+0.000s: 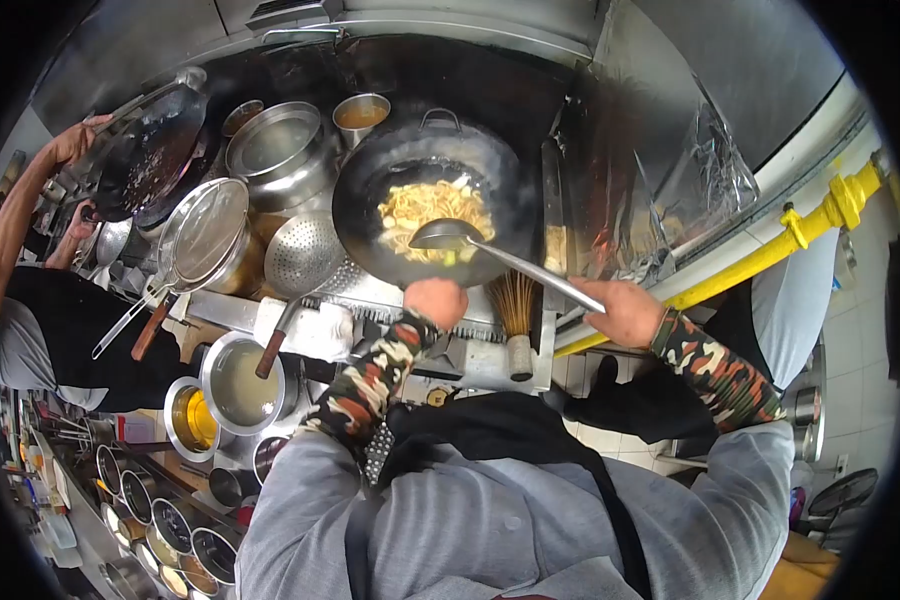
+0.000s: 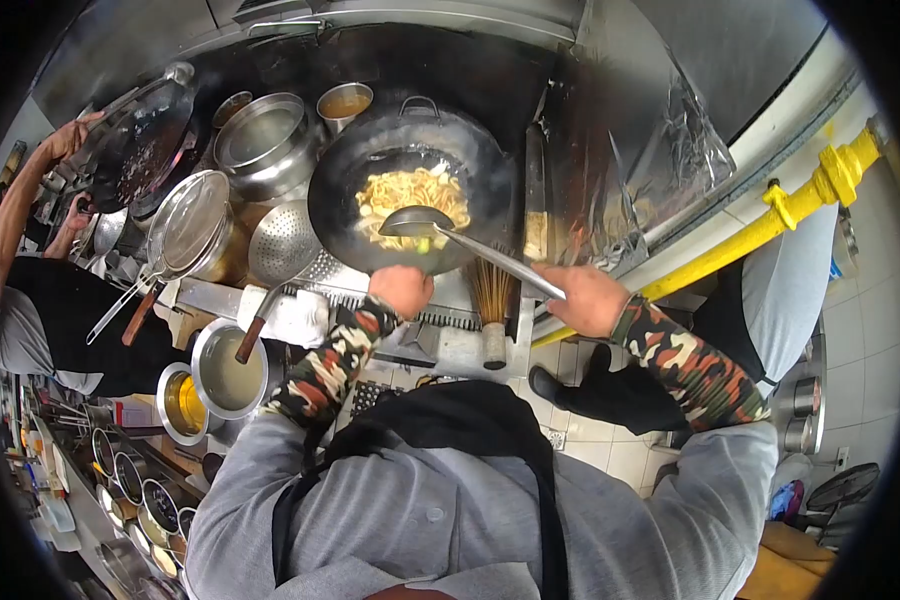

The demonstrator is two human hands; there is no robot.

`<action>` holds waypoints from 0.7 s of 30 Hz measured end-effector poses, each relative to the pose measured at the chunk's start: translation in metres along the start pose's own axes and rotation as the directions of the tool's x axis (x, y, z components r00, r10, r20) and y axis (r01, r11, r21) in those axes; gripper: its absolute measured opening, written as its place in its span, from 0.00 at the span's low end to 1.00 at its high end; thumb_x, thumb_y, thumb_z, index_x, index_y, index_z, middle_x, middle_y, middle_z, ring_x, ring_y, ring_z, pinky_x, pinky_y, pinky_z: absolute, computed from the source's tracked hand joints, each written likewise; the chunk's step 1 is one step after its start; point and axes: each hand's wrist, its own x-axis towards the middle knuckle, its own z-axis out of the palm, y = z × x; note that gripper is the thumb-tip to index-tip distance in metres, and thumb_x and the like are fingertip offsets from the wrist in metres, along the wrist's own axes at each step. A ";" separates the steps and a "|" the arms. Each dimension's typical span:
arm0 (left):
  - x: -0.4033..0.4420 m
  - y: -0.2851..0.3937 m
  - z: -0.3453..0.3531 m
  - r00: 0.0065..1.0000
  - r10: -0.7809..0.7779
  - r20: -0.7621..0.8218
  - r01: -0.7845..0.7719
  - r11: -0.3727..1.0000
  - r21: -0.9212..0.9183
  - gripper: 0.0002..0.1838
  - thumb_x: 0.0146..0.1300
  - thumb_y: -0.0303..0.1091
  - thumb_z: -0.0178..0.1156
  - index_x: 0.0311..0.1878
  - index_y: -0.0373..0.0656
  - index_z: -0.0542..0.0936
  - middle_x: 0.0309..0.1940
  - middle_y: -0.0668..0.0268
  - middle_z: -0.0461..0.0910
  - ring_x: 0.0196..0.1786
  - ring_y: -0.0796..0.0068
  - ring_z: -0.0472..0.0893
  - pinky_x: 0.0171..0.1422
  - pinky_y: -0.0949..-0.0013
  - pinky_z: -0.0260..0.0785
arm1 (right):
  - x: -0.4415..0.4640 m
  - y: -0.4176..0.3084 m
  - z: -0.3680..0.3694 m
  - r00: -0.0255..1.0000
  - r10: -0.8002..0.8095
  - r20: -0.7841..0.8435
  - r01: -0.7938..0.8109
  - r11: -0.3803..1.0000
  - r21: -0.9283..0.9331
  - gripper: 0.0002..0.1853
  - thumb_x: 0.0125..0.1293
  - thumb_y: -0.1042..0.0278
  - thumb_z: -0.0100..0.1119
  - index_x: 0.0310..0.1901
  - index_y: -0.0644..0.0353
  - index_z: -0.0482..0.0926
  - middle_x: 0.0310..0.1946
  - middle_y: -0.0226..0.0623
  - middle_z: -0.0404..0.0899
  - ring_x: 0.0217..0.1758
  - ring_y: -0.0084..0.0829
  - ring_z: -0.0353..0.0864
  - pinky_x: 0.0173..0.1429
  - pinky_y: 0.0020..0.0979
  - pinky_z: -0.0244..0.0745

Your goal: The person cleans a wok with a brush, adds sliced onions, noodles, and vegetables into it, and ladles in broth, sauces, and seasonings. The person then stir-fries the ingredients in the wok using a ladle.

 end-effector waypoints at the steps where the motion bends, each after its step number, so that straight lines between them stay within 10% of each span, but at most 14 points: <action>1: -0.001 0.001 -0.004 1.000 0.019 0.017 -0.019 1.000 -0.011 0.19 0.62 0.43 0.51 0.25 0.41 0.83 0.24 0.51 0.81 0.29 0.49 0.82 0.40 0.50 0.75 | -0.002 0.000 0.003 1.000 0.002 0.007 -0.002 1.000 0.003 0.30 0.57 0.70 0.57 0.64 0.58 0.69 0.48 0.51 0.80 0.50 0.51 0.79 0.57 0.44 0.74; 8: 0.000 0.007 0.002 0.986 0.136 -0.101 -0.131 0.990 0.049 0.17 0.59 0.41 0.54 0.21 0.43 0.83 0.20 0.54 0.80 0.25 0.53 0.82 0.32 0.52 0.74 | 0.067 -0.019 0.022 0.967 0.208 0.146 -0.189 0.972 -0.137 0.30 0.59 0.74 0.51 0.66 0.58 0.64 0.40 0.55 0.81 0.46 0.52 0.81 0.52 0.48 0.74; 11: -0.039 0.002 0.087 0.925 0.038 -0.377 0.009 0.992 0.124 0.10 0.50 0.37 0.58 0.17 0.47 0.81 0.16 0.58 0.78 0.17 0.59 0.78 0.21 0.53 0.69 | 0.094 -0.003 0.041 0.990 0.100 -0.103 -0.122 0.966 -0.230 0.29 0.60 0.74 0.50 0.66 0.59 0.64 0.37 0.55 0.81 0.45 0.52 0.81 0.50 0.48 0.75; 12: -0.064 -0.002 0.084 0.913 0.177 -0.367 -0.191 0.981 -0.004 0.09 0.48 0.37 0.59 0.17 0.48 0.81 0.16 0.58 0.79 0.16 0.58 0.78 0.20 0.55 0.69 | 0.090 0.000 0.041 0.984 0.073 -0.164 -0.105 0.975 -0.194 0.29 0.60 0.74 0.50 0.66 0.61 0.63 0.37 0.55 0.81 0.44 0.52 0.81 0.49 0.48 0.75; 21: 0.020 -0.024 -0.001 0.991 0.126 -0.031 -0.125 0.991 0.042 0.16 0.59 0.43 0.54 0.25 0.44 0.85 0.26 0.52 0.83 0.30 0.51 0.83 0.36 0.53 0.76 | 0.031 -0.008 0.007 0.999 0.022 -0.037 -0.027 0.989 -0.143 0.33 0.59 0.70 0.54 0.67 0.64 0.62 0.40 0.58 0.80 0.47 0.54 0.80 0.53 0.47 0.74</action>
